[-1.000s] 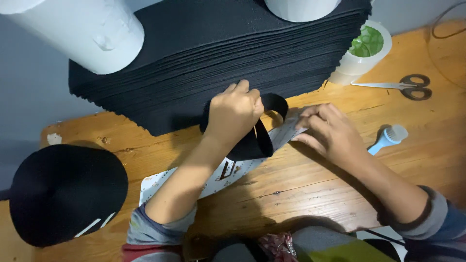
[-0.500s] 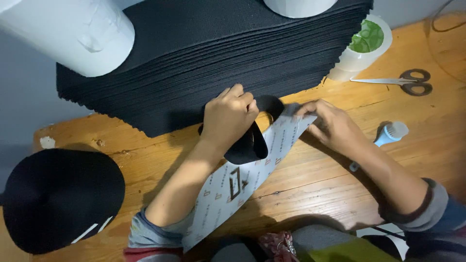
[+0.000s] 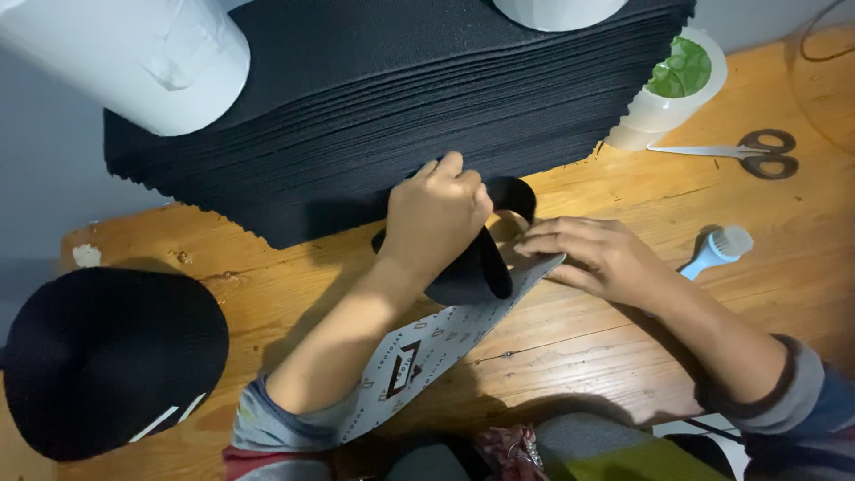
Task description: The person unrolls a black fabric strip from a large stack, aligns it on a wooden table, and uses scissors to cut a section. They handle rolls of white material and a black cap while preparing the workspace.
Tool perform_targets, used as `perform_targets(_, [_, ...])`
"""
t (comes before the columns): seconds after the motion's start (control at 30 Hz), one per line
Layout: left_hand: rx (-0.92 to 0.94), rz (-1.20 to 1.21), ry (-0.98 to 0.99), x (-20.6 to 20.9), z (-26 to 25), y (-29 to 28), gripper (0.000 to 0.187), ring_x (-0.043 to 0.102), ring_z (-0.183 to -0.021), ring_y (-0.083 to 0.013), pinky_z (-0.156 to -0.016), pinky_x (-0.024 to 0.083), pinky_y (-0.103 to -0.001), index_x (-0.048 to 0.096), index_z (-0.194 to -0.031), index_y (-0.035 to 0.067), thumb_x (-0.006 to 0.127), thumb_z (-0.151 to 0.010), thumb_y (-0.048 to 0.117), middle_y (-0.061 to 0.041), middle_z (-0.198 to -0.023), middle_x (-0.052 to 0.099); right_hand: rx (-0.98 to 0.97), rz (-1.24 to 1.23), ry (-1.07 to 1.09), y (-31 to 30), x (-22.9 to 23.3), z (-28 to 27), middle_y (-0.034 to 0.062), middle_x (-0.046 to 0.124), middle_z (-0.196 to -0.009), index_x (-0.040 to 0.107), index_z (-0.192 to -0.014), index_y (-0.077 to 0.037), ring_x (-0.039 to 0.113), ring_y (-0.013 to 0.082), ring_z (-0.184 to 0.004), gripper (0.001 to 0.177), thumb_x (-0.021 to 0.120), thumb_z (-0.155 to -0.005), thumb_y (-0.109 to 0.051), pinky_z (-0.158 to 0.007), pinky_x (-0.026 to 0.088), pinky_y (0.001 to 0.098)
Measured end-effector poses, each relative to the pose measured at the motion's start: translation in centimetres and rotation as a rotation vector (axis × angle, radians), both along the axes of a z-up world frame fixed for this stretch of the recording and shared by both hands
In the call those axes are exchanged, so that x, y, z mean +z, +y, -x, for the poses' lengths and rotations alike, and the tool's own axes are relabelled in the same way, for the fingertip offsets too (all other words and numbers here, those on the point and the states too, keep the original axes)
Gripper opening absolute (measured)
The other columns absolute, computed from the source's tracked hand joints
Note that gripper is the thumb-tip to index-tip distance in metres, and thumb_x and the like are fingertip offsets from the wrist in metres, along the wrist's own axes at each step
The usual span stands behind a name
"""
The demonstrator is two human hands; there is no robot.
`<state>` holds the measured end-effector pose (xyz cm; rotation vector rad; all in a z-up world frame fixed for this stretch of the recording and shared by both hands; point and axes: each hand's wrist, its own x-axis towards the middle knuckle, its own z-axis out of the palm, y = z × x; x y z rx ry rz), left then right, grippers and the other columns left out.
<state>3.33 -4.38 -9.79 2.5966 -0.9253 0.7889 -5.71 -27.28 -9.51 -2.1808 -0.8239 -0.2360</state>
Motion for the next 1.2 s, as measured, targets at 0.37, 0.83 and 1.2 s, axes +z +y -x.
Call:
perform_targets(0.37, [-0.43, -0.017, 0.265, 2.9, 0.3, 1.3, 0.018, 0.065, -0.078, -0.0324, -0.061, 0.055, -0.046, 0.067, -0.074, 0.01, 0.068, -0.087, 0.023, -0.007, -0.076, 0.056, -0.311, 0.003, -0.019, -1.4, -1.9, -0.7, 0.0123, 0.058, -0.13, 0.071, -0.131, -0.016, 0.065, 0.0383, -0.114, 0.046, 0.081, -0.086, -0.021, -0.093, 0.054, 0.0481])
perform_targets(0.83, [-0.503, -0.037, 0.358, 3.7, -0.1, 2.6, 0.038, 0.063, -0.085, -0.0358, -0.068, 0.054, -0.047, 0.071, -0.086, 0.009, 0.062, -0.099, 0.043, -0.009, -0.089, 0.052, -0.35, -0.089, 0.064, -2.0, -0.9, -1.4, 0.0171, 0.069, -0.09, 0.077, -0.116, -0.009, 0.07, 0.0384, -0.084, 0.028, 0.082, -0.089, -0.016, -0.078, 0.054, 0.0478])
perform_targets(1.2, [-0.326, -0.001, 0.688, 5.3, 0.6, 12.0, 0.032, 0.053, -0.109, -0.0272, -0.093, 0.044, -0.039, 0.068, -0.12, 0.017, 0.073, -0.095, 0.037, -0.01, -0.113, 0.048, -0.602, 0.02, 0.046, -8.9, -4.8, -3.3, 0.0072, 0.059, -0.09, 0.063, -0.103, -0.001, 0.052, 0.0188, -0.084, 0.023, 0.078, -0.11, -0.017, -0.076, 0.04, 0.0356])
